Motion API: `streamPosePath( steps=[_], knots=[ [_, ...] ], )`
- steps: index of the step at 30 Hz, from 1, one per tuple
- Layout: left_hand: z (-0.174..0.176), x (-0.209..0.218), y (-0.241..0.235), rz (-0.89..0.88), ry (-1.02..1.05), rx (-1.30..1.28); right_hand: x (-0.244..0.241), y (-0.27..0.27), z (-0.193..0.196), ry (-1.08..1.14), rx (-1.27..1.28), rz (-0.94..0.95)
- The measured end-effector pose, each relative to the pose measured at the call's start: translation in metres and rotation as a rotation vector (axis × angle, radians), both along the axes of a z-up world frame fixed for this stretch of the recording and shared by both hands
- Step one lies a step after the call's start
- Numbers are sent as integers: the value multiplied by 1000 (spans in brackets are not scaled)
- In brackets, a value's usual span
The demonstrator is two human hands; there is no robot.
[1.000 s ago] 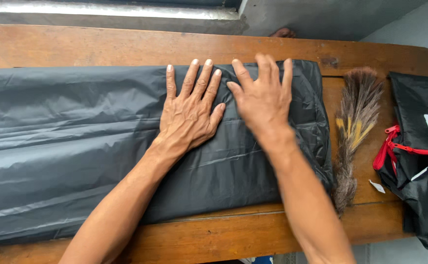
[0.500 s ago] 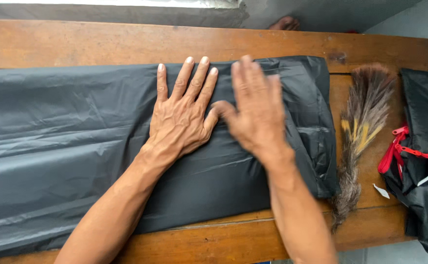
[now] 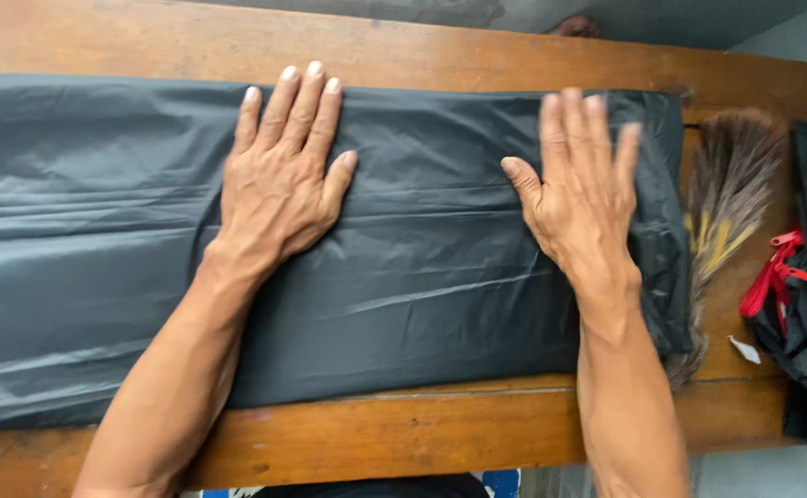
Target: The person uses a bundle of feathers to brush a black fabric item laid out on a wooden table. They repeatedly sweep the feathers across the surface to remove dust or debris, occasionally smoothing the fabric with their hands.
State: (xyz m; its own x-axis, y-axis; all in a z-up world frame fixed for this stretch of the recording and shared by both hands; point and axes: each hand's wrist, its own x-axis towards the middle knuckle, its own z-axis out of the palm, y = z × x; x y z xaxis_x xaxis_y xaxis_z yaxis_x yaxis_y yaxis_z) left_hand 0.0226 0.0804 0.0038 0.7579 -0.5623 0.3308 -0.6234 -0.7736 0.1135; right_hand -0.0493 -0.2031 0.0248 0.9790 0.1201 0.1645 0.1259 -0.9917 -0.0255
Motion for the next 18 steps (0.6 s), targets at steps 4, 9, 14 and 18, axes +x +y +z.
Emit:
streamPosePath(
  steps=[4,9,14,18],
  knots=[
    [5,0,1,-8,20,-12,-33,84,23,-50,29,-71],
    [0,0,1,-76,32,-18,-99,194,7,75,521,238],
    [10,-1,1,-71,139,-20,-103,160,-10,167,284,184],
    [8,0,1,-65,171,-16,-110,94,-13,147,218,103]
  ],
)
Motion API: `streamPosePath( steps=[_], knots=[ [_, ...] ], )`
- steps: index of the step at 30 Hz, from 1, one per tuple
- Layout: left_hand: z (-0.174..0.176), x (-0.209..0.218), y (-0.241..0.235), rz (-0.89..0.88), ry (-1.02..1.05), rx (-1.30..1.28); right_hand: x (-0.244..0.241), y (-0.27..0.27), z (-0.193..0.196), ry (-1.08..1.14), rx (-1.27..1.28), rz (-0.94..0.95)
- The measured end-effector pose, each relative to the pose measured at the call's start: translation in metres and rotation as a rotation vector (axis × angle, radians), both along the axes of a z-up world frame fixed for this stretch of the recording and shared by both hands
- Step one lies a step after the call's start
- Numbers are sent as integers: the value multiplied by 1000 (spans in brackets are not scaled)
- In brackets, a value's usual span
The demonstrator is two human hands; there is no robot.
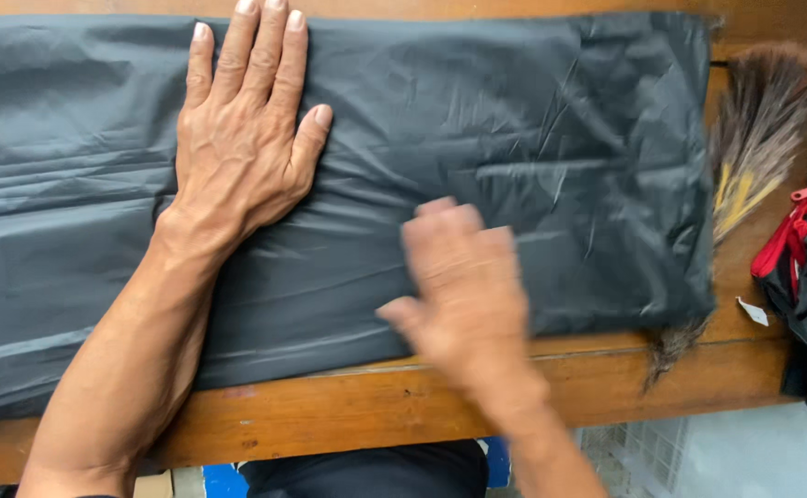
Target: The person uses a bundle of feathers to brush a black fabric item laid out on a wooden table. They repeatedly sweep the feathers across the surface to remove dust or debris, occasionally smoothing the fabric with their hands.
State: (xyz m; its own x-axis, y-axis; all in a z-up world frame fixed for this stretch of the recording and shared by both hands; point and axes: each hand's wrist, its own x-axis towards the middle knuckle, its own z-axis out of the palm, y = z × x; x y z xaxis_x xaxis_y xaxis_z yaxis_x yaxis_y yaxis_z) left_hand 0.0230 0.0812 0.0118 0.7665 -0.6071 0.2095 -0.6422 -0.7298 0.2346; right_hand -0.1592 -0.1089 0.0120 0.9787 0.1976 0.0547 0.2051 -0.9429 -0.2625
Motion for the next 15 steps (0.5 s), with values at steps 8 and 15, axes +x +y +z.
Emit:
streamPosePath(
  steps=[8,15],
  knots=[
    [-2,0,-3,25,-88,34,-8,-63,21,38,-153,-314],
    [-18,1,-8,71,-174,10,45,3,48,-402,-272,-183]
  ],
)
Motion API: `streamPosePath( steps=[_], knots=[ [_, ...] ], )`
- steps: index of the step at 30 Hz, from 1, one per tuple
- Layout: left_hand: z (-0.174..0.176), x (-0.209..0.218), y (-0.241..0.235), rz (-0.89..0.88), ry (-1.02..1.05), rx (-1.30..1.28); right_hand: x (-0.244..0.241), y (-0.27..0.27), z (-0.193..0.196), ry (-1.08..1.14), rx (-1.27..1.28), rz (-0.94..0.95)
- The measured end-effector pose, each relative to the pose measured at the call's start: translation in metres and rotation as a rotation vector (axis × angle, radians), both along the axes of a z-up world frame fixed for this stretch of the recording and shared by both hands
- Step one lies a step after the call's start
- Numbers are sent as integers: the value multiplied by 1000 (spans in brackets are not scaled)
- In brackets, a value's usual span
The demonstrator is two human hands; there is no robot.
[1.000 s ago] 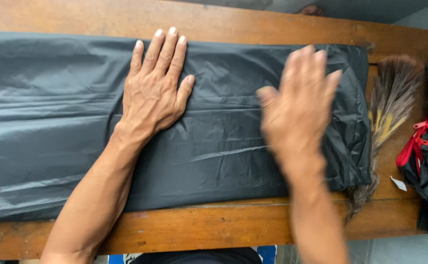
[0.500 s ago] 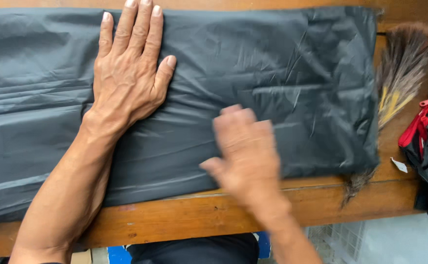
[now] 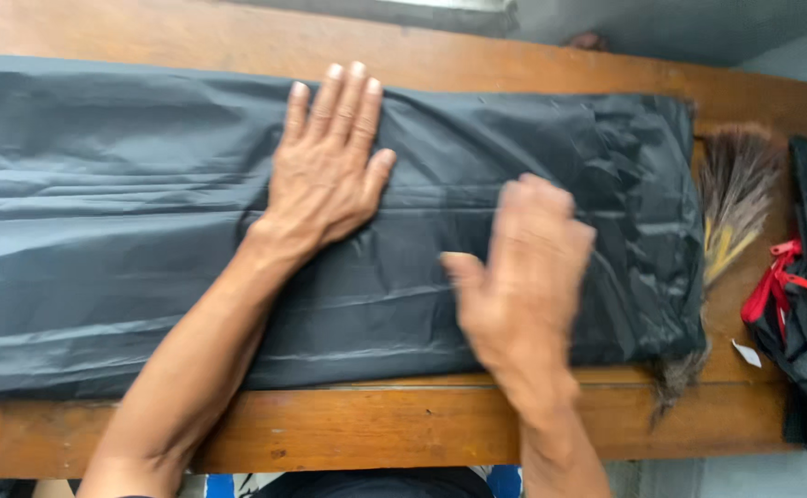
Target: The person uses a bundle of feathers to brush a black fabric item laid out on a wooden table. They repeatedly sweep the feathers across the surface to remove dust or debris, occasionally smoothing the fabric with their hands.
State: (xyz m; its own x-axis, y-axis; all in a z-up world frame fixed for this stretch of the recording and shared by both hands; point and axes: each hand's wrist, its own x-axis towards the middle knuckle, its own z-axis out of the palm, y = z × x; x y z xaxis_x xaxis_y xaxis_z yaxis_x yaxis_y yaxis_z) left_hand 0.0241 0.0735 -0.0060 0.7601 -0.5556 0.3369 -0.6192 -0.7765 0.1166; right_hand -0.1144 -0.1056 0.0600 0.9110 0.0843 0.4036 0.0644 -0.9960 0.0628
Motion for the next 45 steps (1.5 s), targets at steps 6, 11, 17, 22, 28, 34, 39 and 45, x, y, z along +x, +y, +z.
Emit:
streamPosePath(
  steps=[6,11,17,22,28,34,39,45],
  knots=[
    [-11,2,-6,9,9,-17,72,60,-18,409,424,157],
    [0,-4,0,-12,-9,-77,92,18,-48,233,226,209],
    [2,-8,0,17,-27,-59,93,-31,-41,326,226,8],
    [3,-4,38,73,-37,-6,93,-34,-47,287,190,56],
    [6,-1,64,113,-14,-32,94,-30,-42,329,162,32],
    [-2,-4,65,147,-9,-68,99,53,-34,181,103,48],
    [-9,1,66,92,-28,-50,114,136,-39,486,279,148],
    [1,1,69,74,12,-104,111,65,-58,293,147,198]
  ],
)
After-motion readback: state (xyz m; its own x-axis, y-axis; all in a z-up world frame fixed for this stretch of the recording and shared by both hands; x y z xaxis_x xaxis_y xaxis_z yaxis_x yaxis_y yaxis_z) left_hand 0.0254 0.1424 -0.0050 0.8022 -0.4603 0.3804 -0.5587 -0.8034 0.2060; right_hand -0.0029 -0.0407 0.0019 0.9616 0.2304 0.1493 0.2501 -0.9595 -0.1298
